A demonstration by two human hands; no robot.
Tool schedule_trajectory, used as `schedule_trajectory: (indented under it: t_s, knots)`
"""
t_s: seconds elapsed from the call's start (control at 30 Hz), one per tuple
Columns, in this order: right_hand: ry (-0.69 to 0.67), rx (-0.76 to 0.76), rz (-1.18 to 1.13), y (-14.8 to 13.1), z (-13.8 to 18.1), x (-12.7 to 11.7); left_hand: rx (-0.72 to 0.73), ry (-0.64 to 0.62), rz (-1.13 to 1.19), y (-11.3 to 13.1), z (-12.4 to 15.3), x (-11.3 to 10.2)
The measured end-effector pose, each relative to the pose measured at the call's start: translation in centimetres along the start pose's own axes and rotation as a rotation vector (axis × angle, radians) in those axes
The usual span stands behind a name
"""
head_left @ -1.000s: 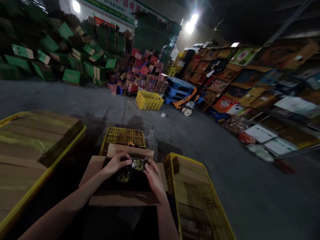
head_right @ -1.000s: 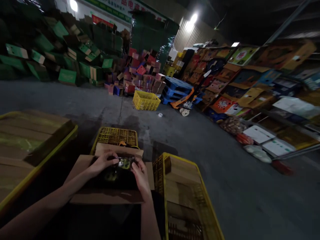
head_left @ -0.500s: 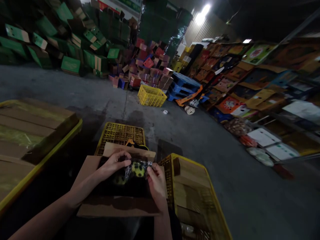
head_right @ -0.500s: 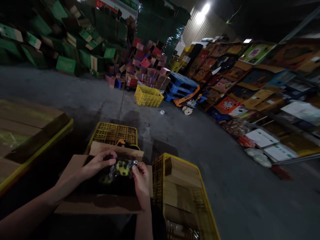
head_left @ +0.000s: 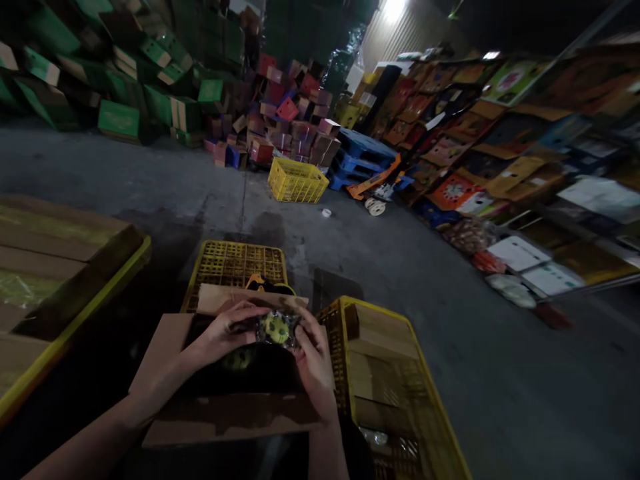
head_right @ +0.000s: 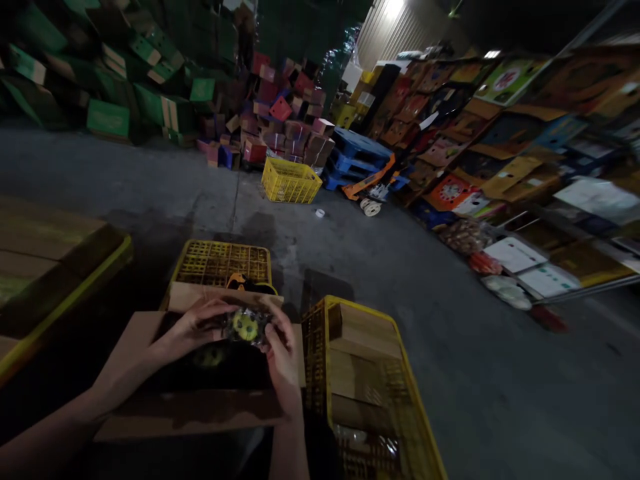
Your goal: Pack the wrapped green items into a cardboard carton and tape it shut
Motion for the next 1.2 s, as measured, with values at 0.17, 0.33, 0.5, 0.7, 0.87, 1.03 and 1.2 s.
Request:
schedule_trajectory:
  t_s: [0.17, 0.33, 0.5, 0.7, 0.87, 1.03, 1.2]
  knots:
    - [-0.033, 0.017, -0.04, 0.5, 0.3, 0.0, 0.125, 0.188, -0.168, -0.5, -0.3, -0.6]
    - [-0.174, -0.029, 0.051, 0.8, 0.1, -0.1, 0.196, 0.366, -0.183, 0.1, 0.0, -1.2]
    - [-0.168, -0.134, 0.206, 1.6, -0.3, -1.0, 0.115, 0.253, -0.13, 0.8, -0.1, -0.6]
    - [-0.061, -0.316, 0.166, 2.5, -0.4, -1.6, 0.015, 0.247, -0.175, 1.4, -0.1, -0.5]
    - [-0.036, -0.239, 0.168, 2.4, -0.3, -1.6, -0.008, 0.207, -0.229, 1.9, 0.2, -0.4]
    - [-0.114, -0.142, 0.18, 1.3, 0.0, -0.8, -0.063, 0.216, -0.172, 1.1, 0.1, -0.3]
    - [-0.235, -0.084, 0.259, 0.2, 0.3, 0.2, -0.077, 0.187, -0.178, 0.4, -0.1, -0.4]
Point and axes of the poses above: each hand's wrist, its own z-axis away from the middle knuckle, its own x-axis out of the palm, y = z × x, the point moved 2 cm from there along -z, towards the middle knuckle, and after that the axes turned 12 degrees about -x, right-handed, at the moved point
